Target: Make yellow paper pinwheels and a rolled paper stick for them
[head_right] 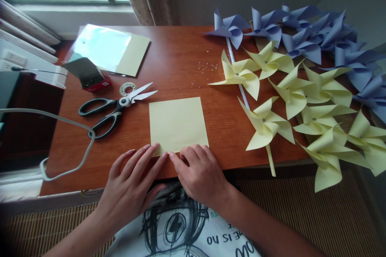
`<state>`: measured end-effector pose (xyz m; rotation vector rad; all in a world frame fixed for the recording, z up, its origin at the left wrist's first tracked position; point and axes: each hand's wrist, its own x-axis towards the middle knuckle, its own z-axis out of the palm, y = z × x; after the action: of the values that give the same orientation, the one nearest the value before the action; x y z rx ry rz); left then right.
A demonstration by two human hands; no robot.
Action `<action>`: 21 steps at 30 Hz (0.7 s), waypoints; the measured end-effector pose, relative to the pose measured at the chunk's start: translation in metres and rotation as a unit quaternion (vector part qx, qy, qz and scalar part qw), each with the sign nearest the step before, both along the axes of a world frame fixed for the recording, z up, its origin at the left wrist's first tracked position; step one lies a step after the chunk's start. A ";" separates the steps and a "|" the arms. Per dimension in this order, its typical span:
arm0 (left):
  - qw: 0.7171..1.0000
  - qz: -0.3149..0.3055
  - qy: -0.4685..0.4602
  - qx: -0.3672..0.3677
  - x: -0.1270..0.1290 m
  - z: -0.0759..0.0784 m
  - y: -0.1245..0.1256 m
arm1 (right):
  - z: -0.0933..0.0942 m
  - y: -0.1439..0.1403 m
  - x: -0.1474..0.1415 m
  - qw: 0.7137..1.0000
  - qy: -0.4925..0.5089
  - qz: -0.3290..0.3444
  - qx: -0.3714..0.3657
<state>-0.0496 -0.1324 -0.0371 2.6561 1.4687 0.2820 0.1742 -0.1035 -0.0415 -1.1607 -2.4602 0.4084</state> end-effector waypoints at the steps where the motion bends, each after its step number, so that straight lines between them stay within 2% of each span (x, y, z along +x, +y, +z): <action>1: 1.000 -0.003 0.002 0.000 -0.002 0.000 0.000 | 0.000 0.000 0.000 1.000 0.000 0.000 0.000; 15: 0.999 -0.014 0.036 0.011 -0.037 -0.002 0.003 | 0.001 0.000 0.000 1.000 -0.003 -0.004 -0.002; 18: 0.999 -0.023 0.012 0.023 -0.039 0.002 0.003 | 0.002 0.002 -0.001 1.000 -0.003 -0.005 -0.003; 21: 0.997 -0.023 -0.041 0.066 -0.028 0.005 0.007 | 0.003 0.004 -0.004 1.000 0.004 -0.006 -0.005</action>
<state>-0.0781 -0.1257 -0.0318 2.7394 1.4100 0.4937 0.1700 -0.0993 -0.0386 -1.1745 -2.4467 0.4217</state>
